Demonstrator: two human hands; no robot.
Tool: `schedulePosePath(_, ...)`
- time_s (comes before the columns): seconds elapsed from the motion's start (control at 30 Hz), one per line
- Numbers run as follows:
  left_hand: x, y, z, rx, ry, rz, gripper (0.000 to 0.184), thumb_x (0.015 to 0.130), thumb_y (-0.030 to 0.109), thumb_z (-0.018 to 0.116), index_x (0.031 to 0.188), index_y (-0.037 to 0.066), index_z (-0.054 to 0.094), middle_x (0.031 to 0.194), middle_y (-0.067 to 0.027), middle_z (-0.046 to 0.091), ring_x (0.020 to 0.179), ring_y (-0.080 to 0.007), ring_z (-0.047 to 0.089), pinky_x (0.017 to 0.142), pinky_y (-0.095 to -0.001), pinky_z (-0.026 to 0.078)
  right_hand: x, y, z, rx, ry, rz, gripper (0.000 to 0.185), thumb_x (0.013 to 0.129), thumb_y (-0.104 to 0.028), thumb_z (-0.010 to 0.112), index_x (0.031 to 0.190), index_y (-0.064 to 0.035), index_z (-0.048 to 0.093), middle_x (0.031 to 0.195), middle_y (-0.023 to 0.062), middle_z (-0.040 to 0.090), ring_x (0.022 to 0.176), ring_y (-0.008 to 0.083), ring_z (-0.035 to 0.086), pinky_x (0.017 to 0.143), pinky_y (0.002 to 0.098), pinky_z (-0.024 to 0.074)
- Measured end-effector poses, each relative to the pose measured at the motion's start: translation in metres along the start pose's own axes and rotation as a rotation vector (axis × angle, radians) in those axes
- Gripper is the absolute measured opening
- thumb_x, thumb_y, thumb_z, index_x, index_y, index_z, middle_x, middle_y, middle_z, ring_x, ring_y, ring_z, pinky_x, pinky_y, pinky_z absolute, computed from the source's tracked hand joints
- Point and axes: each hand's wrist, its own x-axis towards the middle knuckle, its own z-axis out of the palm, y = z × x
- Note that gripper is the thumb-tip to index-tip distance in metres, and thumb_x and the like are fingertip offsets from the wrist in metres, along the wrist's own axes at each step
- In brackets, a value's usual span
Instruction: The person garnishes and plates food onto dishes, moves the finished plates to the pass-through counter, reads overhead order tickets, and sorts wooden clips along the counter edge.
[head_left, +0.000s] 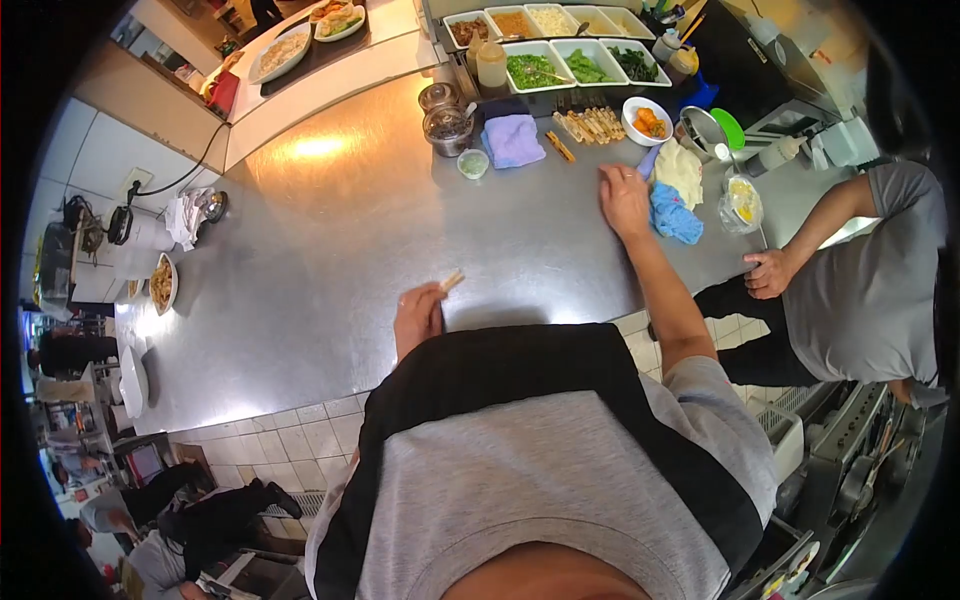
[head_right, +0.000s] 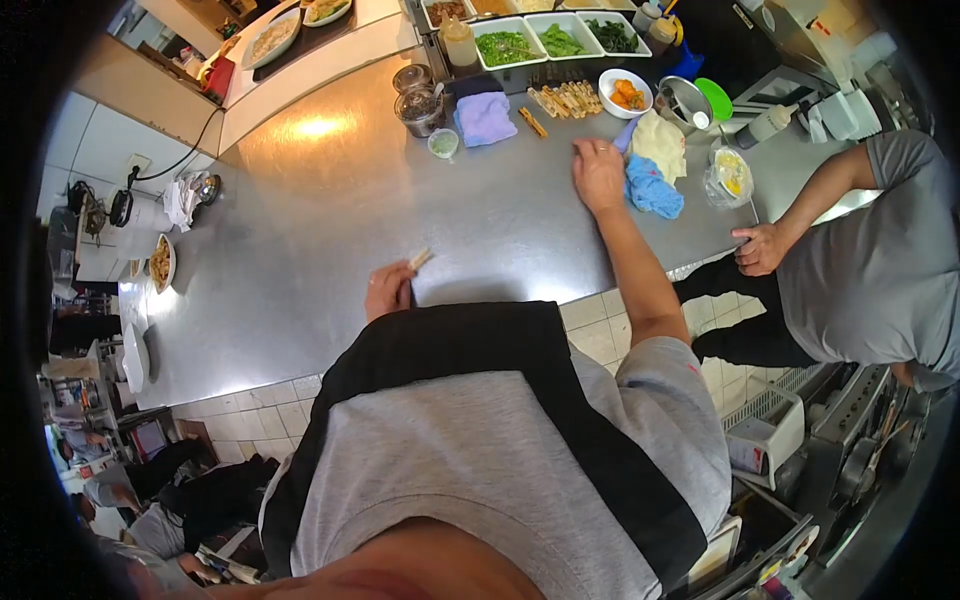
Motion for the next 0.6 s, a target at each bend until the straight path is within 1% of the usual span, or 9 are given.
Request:
schedulePosePath(0.03, -0.008, 0.007, 0.004, -0.035, 0.022, 0.011, 0.017, 0.078, -0.004, 0.062, 0.093, 0.004, 0.062, 0.097, -0.0109, 0.064, 0.089, -0.0298, 0.060, 0.078, -0.0366, 0.048, 0.005, -0.008, 0.001, 0.033, -0.030, -0.014, 0.027, 0.082, -0.016, 0.062, 0.108, -0.0097, 0.061, 0.107, 0.0102, 0.060, 0.102, 0.0315, 0.056, 0.087, 0.0432, 0.0455)
schedulePosePath(0.1, -0.010, 0.027, 0.009, -0.070, 0.057, 0.013, 0.022, 0.075, -0.006, 0.065, 0.094, 0.005, 0.062, 0.095, -0.0100, 0.065, 0.086, -0.0290, 0.060, 0.077, -0.0353, 0.049, 0.021, -0.031, 0.007, 0.115, 0.028, -0.002, 0.026, 0.080, -0.014, 0.064, 0.105, -0.0104, 0.062, 0.103, 0.0095, 0.061, 0.097, 0.0314, 0.058, 0.083, 0.0427, 0.0478)
schedulePosePath(0.17, -0.005, 0.041, 0.012, -0.082, 0.021, 0.020, 0.022, 0.076, -0.006, 0.065, 0.095, 0.005, 0.062, 0.095, -0.0100, 0.065, 0.087, -0.0289, 0.060, 0.077, -0.0355, 0.049, 0.036, -0.039, 0.015, 0.161, 0.042, -0.006, 0.023, 0.080, -0.014, 0.064, 0.102, -0.0107, 0.063, 0.100, 0.0103, 0.061, 0.094, 0.0315, 0.060, 0.080, 0.0426, 0.0495)
schedulePosePath(0.23, 0.004, 0.052, 0.018, -0.080, -0.005, 0.034, 0.022, 0.077, -0.005, 0.063, 0.097, 0.005, 0.063, 0.096, -0.0100, 0.064, 0.087, -0.0289, 0.060, 0.078, -0.0357, 0.049, 0.052, -0.034, 0.029, 0.166, 0.016, -0.030, 0.018, 0.081, -0.015, 0.062, 0.099, -0.0106, 0.064, 0.099, 0.0128, 0.062, 0.093, 0.0317, 0.061, 0.077, 0.0429, 0.0506)
schedulePosePath(0.3, 0.012, 0.061, 0.027, -0.067, -0.029, 0.052, 0.022, 0.078, -0.005, 0.062, 0.098, 0.005, 0.063, 0.096, -0.0101, 0.064, 0.088, -0.0288, 0.059, 0.078, -0.0358, 0.049, 0.065, -0.022, 0.045, 0.081, -0.015, -0.069, 0.014, 0.083, -0.017, 0.059, 0.095, -0.0098, 0.064, 0.094, 0.0141, 0.063, 0.089, 0.0321, 0.063, 0.074, 0.0437, 0.0516)
schedulePosePath(0.43, 0.019, 0.066, 0.044, -0.042, -0.010, 0.028, 0.021, 0.080, -0.004, 0.059, 0.099, 0.004, 0.064, 0.097, -0.0105, 0.064, 0.089, -0.0290, 0.059, 0.078, -0.0365, 0.048, 0.081, -0.006, 0.060, 0.018, 0.001, -0.165, 0.015, 0.087, -0.019, 0.053, 0.087, -0.0086, 0.064, 0.085, 0.0155, 0.064, 0.079, 0.0333, 0.065, 0.069, 0.0444, 0.0531)
schedulePosePath(0.53, 0.022, 0.071, 0.048, -0.027, 0.003, 0.020, 0.020, 0.081, -0.003, 0.058, 0.099, 0.004, 0.064, 0.097, -0.0106, 0.064, 0.089, -0.0293, 0.058, 0.078, -0.0371, 0.048, 0.084, -0.006, 0.052, 0.004, -0.004, -0.195, 0.015, 0.086, -0.017, 0.054, 0.089, -0.0095, 0.065, 0.081, 0.0137, 0.065, 0.075, 0.0333, 0.066, 0.067, 0.0429, 0.0536)
schedulePosePath(0.6, 0.021, 0.070, 0.048, -0.017, 0.000, 0.015, 0.020, 0.081, -0.004, 0.058, 0.099, 0.004, 0.064, 0.098, -0.0107, 0.064, 0.090, -0.0295, 0.058, 0.078, -0.0375, 0.048, 0.085, -0.007, 0.039, 0.033, 0.032, -0.153, 0.016, 0.085, -0.016, 0.054, 0.093, -0.0100, 0.066, 0.083, 0.0143, 0.065, 0.077, 0.0333, 0.066, 0.067, 0.0426, 0.0537)
